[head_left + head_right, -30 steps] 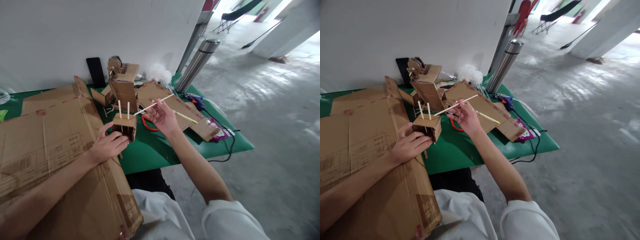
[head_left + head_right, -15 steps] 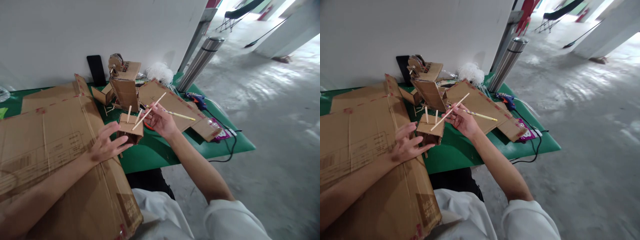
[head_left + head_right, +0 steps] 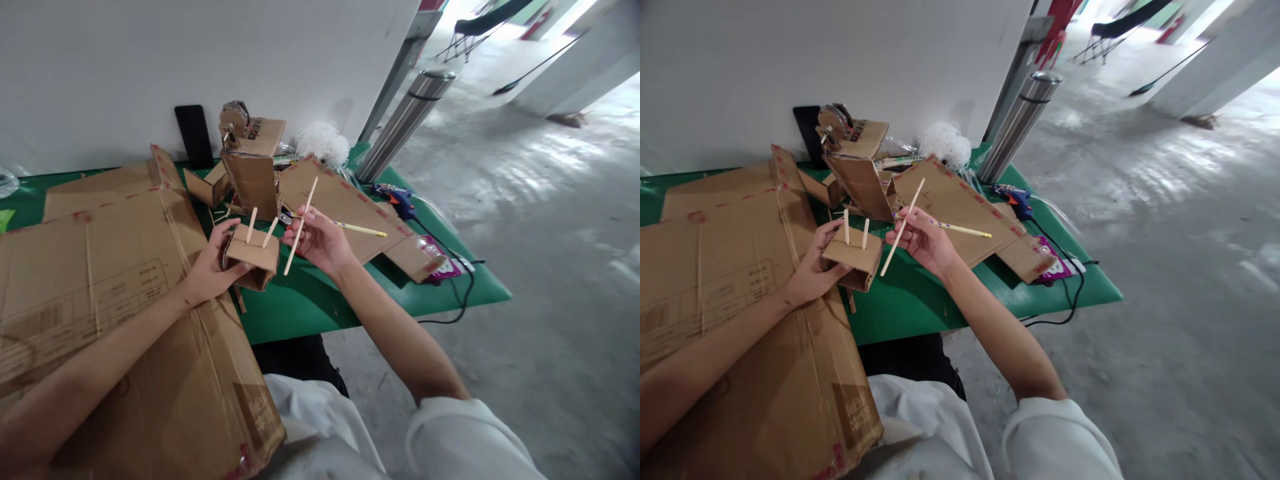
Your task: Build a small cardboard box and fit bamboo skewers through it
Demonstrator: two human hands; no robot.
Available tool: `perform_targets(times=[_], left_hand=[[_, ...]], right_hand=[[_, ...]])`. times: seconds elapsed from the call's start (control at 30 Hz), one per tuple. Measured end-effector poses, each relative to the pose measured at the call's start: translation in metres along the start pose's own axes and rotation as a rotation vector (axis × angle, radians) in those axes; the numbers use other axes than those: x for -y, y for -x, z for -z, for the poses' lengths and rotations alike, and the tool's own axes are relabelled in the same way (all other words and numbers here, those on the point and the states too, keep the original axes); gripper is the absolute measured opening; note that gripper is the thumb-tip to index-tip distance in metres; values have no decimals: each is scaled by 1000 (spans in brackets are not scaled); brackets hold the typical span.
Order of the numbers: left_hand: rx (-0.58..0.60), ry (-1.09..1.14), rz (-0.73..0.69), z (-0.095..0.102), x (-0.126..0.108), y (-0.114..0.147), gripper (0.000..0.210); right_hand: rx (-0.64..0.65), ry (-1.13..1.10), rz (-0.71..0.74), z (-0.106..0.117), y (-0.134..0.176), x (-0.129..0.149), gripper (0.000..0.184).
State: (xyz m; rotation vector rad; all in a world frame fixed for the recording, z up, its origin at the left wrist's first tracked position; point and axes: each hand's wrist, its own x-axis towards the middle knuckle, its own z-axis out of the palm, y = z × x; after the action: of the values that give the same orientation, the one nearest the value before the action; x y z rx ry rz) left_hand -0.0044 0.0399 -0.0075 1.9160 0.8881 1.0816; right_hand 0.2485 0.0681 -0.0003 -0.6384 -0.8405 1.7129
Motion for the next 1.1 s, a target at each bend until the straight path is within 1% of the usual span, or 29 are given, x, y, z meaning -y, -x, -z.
perform_targets(times=[0.07, 0.17, 0.23, 0.33, 0.47, 0.53, 0.6, 0.63, 0.73, 0.8, 0.87, 0.93, 1.0, 1.1], left_hand=[[-61, 50, 44, 1, 4, -2, 76], [-87, 87, 46, 4, 12, -4, 84], [-109, 53, -2, 5, 17, -5, 84], [-162, -41, -90, 7, 20, -4, 73], [-191, -158, -156, 7, 14, 0, 70], [-221, -208, -175, 6, 11, 2, 71], [-244, -250, -203, 5, 9, 3, 73], [-254, -274, -234, 4, 9, 3, 78], [-303, -347, -357, 1, 11, 2, 98], [-337, -342, -415, -1, 14, 0, 105], [-332, -290, -446, -3, 16, 0, 106], [-288, -238, -465, -5, 16, 1, 107], [-242, -206, -449, -5, 15, 2, 106], [-222, -170, -427, -5, 11, 3, 105]], right_hand=[[-19, -21, 35, 4, -2, 3, 20], [-34, -24, 90, 8, -4, 9, 24], [-43, 8, 126, 8, -4, 11, 25], [-36, 91, 165, 4, -3, 8, 27], [-9, 192, 220, -1, -2, 0, 30], [-33, 286, 253, -3, 2, -3, 34], [-76, 450, 266, -4, 11, -3, 39], [-89, 555, 259, -4, 18, -1, 40], [-102, 855, 204, -9, 50, 5, 42], [-82, 975, 183, -14, 72, 9, 40], [-47, 1046, 124, -19, 90, 11, 39], [-23, 1101, 100, -24, 100, 10, 39], [-7, 1131, 123, -27, 104, 6, 37], [6, 1123, 172, -28, 104, -3, 35]])
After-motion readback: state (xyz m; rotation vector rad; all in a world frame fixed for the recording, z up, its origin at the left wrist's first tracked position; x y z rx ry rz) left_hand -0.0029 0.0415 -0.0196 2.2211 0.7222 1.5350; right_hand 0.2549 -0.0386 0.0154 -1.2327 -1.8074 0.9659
